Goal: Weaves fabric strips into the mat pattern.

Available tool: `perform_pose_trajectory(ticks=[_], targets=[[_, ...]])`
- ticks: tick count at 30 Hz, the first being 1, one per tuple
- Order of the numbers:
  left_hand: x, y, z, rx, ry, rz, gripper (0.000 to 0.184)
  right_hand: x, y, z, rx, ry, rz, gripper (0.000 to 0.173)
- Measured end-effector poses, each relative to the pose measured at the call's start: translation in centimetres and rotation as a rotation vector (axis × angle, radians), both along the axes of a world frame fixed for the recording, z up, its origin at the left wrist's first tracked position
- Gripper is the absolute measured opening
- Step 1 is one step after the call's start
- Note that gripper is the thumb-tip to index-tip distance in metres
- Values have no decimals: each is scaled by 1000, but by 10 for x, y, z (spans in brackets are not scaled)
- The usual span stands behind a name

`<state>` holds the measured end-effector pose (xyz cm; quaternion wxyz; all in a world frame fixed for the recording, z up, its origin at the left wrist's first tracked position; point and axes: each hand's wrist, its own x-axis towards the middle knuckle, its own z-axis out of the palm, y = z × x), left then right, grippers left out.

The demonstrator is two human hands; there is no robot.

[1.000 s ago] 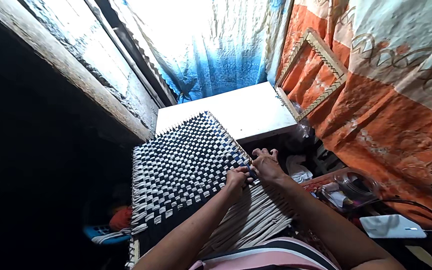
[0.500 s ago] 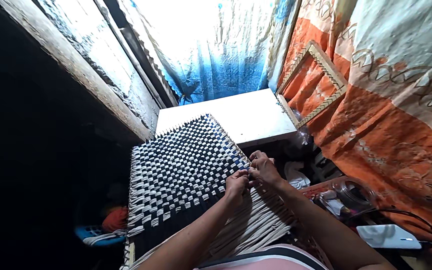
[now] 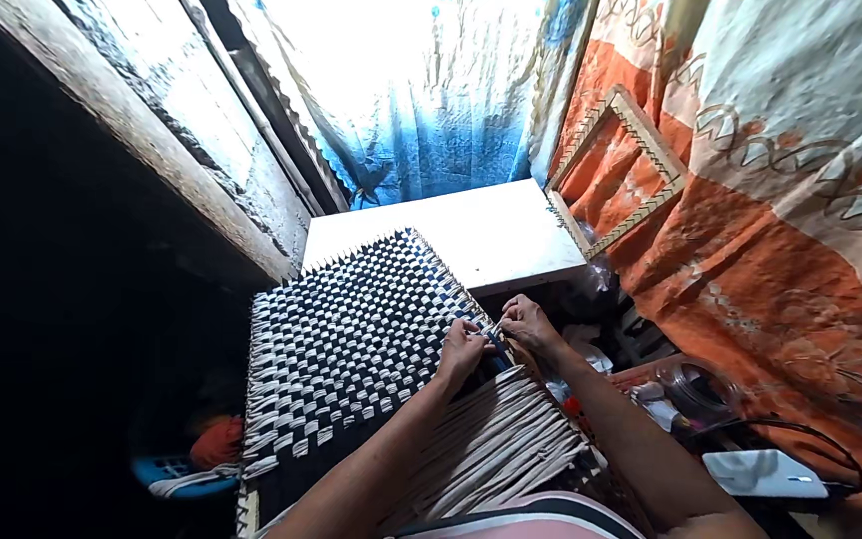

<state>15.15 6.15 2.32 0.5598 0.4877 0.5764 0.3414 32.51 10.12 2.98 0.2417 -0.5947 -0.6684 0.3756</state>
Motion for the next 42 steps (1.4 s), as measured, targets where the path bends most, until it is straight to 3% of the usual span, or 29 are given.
perform_pose_trajectory(ticks=[5,8,10,13,17,20,23,29,31,34,37,42], targets=[[-3,-4,-2,12,-145,22,43,-1,0,7,-40,-80,-17,17],[-6,-4,2,-32,-116,-54,46,3,0,4,-161,-218,-5,26],[-13,-1,10,-39,-116,-109,37,4,-2,5,-197,-254,-31,28],[-37,1,25,30,-124,-15,19,7,-5,12,-152,-304,-54,24],[-84,8,20,228,217,-6,16,16,-11,17,184,-286,-3,14],[-97,-5,3,353,397,-198,25,9,-13,11,411,-231,312,12],[-79,-22,-20,487,491,-241,26,-9,-15,6,429,-383,574,17],[-44,-28,-19,515,810,-268,23,-15,-8,6,429,-657,669,16],[-45,-26,-23,563,802,-236,21,-4,-5,10,390,-547,659,16],[-52,-18,-29,528,613,-200,24,17,-6,10,431,-330,538,11],[-54,-13,-25,443,622,-230,34,14,-10,3,521,-318,503,15],[-39,-5,-27,398,779,-258,27,-21,-4,-14,506,-454,658,14]])
